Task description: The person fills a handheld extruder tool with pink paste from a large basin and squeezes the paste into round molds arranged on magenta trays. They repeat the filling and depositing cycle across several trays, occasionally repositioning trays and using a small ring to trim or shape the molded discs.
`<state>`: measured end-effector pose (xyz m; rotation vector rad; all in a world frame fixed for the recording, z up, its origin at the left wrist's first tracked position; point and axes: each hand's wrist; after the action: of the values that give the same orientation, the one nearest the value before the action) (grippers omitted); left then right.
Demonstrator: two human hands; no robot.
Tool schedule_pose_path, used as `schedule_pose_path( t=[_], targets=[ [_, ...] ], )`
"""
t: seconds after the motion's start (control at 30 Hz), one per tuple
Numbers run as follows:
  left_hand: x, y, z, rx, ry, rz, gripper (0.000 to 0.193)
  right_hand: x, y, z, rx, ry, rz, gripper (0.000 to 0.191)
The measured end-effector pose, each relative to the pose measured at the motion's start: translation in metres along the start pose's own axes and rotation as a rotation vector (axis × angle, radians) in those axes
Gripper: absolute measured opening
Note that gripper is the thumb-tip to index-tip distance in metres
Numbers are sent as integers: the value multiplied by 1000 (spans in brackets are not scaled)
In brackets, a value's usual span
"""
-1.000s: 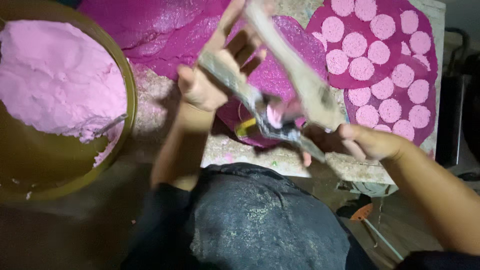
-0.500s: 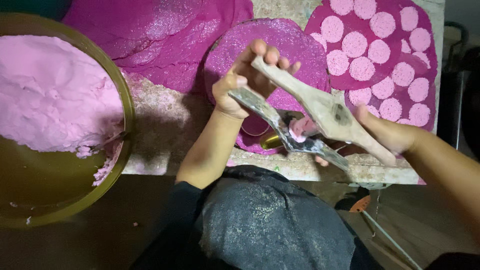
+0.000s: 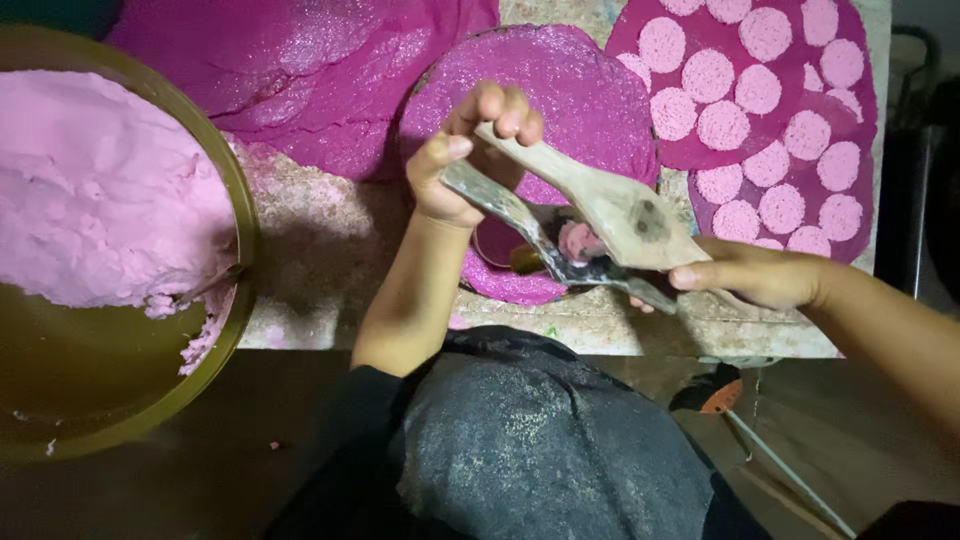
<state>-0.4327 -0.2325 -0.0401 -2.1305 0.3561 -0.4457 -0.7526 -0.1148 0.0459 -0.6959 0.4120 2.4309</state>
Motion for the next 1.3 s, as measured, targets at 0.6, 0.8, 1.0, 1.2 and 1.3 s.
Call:
schedule_pose_path(
  t=[0.6, 0.8, 1.0, 1.2, 1.3],
  targets=[
    [26, 56, 9, 9, -184, 198, 19, -67, -27, -49, 164, -43, 183, 103],
    [25, 51, 19, 82, -190, 205, 20, -73, -42, -50, 173, -46, 67, 91],
    [-9, 53, 13, 174, -178, 282, 23, -72, -37, -32, 282, -162, 142, 88],
    [11, 60, -16, 24, -118, 227, 24, -78, -43, -44, 456, -3, 277, 75],
    [30, 59, -15, -17, -91, 164, 23, -78, -51, -58, 449, 76, 179, 71]
  ],
)
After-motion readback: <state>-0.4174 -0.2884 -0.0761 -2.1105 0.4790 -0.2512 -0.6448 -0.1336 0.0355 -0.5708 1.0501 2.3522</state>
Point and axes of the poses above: each hand's wrist, its own z-axis away from the middle knuckle, its own y-axis out of the back of the hand, x = y × z, and after that the axes turned 3 degrees about z, right-handed
